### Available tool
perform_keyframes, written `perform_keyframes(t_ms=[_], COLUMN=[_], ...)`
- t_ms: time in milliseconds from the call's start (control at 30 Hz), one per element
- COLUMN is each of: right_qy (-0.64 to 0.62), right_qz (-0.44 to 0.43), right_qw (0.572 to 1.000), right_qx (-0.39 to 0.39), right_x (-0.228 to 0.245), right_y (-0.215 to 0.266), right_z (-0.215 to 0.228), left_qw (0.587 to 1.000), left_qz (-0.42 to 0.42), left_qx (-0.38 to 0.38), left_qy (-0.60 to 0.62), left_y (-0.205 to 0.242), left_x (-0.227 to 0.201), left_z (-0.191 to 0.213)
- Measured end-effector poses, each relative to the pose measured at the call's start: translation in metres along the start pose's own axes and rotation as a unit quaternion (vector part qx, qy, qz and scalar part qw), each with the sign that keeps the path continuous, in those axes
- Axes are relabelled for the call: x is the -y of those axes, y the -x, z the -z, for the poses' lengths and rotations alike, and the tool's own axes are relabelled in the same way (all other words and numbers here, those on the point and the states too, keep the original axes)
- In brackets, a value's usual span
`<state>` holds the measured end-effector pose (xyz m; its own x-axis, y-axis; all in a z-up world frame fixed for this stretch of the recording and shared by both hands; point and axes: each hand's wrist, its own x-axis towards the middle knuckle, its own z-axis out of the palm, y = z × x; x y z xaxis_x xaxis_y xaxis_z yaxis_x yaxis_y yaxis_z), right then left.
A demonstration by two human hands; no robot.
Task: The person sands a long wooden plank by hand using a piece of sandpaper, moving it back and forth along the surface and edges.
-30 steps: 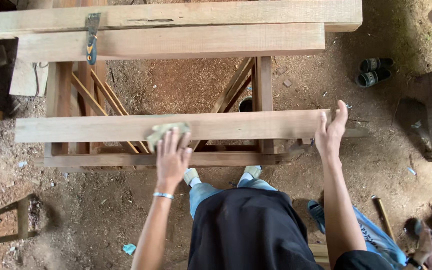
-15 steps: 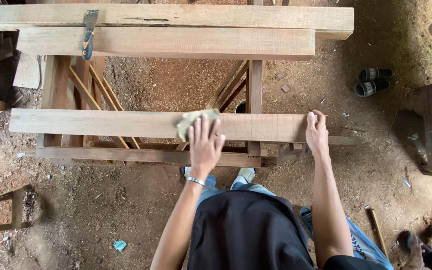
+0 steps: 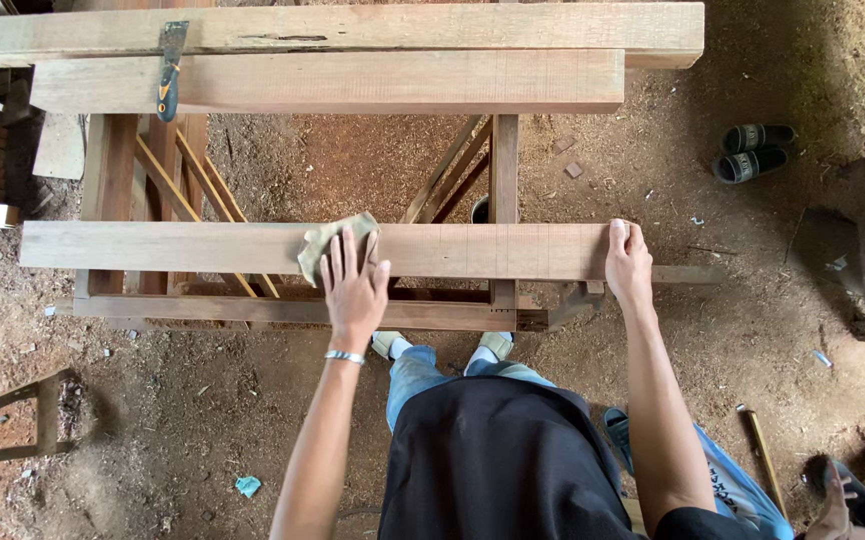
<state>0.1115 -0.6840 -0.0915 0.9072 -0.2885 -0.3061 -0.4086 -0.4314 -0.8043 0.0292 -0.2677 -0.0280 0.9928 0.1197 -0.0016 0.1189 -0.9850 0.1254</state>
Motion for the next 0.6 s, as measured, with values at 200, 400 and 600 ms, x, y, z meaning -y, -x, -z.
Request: perform_keyframes(t_ms=[200, 400, 600], right_qy=[-0.016, -0.018, -0.017], right_qz=[-0.007, -0.011, -0.006], right_qw=[1.0, 1.0, 1.0], right_qx=[0.009, 0.016, 0.014], right_x=[-0.001, 0.002, 0.003], right_y=[0.001, 0.001, 0.002], right_z=[0.0, 0.002, 0.001], left_qw=[0.999, 0.973, 0.976], left_qz=[-0.049, -0.224, -0.214], left_qx=[0.001, 0.007, 0.035], left_qy=[0.0, 0.052, -0.004], left_y=[-0.014, 0.021, 0.02], left_x=[-0.1, -0.148, -0.071], left_z=[-0.021, -0.033, -0.024])
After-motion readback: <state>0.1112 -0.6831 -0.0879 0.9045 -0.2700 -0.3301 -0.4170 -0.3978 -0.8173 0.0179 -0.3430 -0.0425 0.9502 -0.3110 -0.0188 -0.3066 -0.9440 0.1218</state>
